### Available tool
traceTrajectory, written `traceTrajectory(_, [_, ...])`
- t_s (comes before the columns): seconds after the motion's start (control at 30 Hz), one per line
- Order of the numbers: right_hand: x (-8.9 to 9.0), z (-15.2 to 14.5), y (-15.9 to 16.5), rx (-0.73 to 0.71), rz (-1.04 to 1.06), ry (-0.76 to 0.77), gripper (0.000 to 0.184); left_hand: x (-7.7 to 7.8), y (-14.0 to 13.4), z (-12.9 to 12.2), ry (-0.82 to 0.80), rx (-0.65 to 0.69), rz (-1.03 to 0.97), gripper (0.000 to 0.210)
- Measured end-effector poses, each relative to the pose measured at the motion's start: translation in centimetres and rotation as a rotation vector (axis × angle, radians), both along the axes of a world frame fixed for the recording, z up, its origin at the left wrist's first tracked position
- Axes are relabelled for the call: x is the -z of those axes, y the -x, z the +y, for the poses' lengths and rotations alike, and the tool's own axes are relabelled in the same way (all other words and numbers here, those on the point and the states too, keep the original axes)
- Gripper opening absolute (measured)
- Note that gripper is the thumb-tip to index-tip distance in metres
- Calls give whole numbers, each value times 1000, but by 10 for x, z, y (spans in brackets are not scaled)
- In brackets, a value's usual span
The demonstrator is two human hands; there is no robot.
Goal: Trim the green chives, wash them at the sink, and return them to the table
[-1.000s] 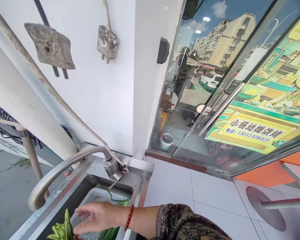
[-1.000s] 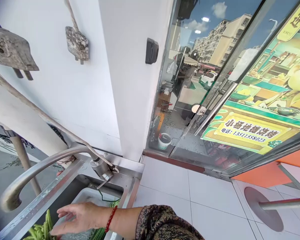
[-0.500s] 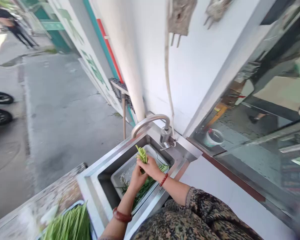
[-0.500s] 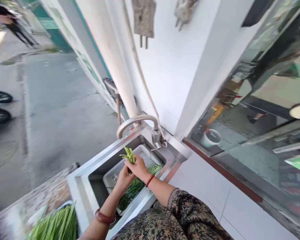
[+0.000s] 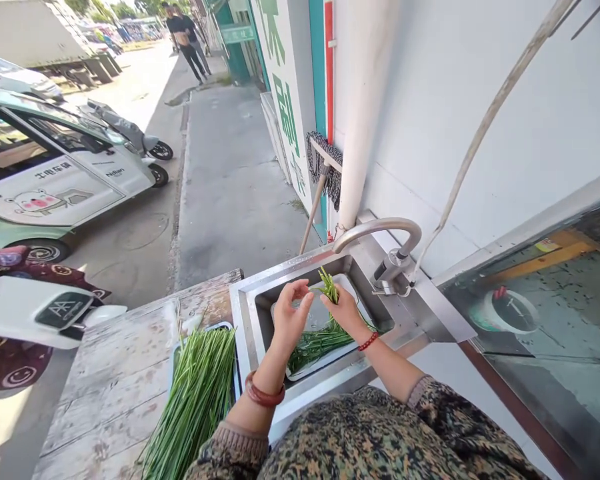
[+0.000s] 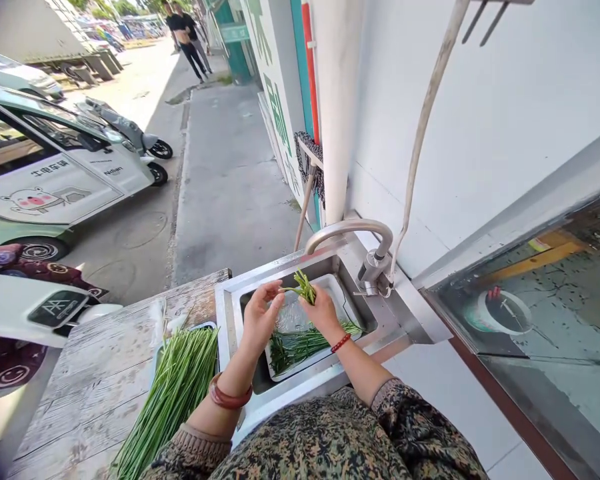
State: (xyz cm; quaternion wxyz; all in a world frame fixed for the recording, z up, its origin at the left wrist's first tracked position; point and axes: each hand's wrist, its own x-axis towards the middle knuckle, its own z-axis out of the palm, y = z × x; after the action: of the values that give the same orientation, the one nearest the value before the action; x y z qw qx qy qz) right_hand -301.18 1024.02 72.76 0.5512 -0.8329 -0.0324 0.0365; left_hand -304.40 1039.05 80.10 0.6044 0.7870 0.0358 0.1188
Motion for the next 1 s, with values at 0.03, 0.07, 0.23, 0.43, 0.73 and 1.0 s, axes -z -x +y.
traceTrajectory(0.03, [0,1,0,0,11,9,22,-6,1,-1,-42,0,-30,32])
traceTrajectory(0.07, [0,1,-1,-4,18,17,22,-10,2,-3,-72,13,-51,29])
traceTrajectory(0.23, [-2,0,-3,-86,52,-17,23,-23,0,-3,-119,35,-62,19])
traceTrajectory(0.43, [-8,-11,-12,-286,275,-431,33,-35,-7,12,-33,-83,26,24])
traceTrajectory(0.73, [-17,-23,-14,-489,524,-725,43,-36,-7,5,182,-164,73,25])
traceTrajectory(1.0, [15,-28,-32,-189,456,-621,38,-45,0,47,63,-361,68,27])
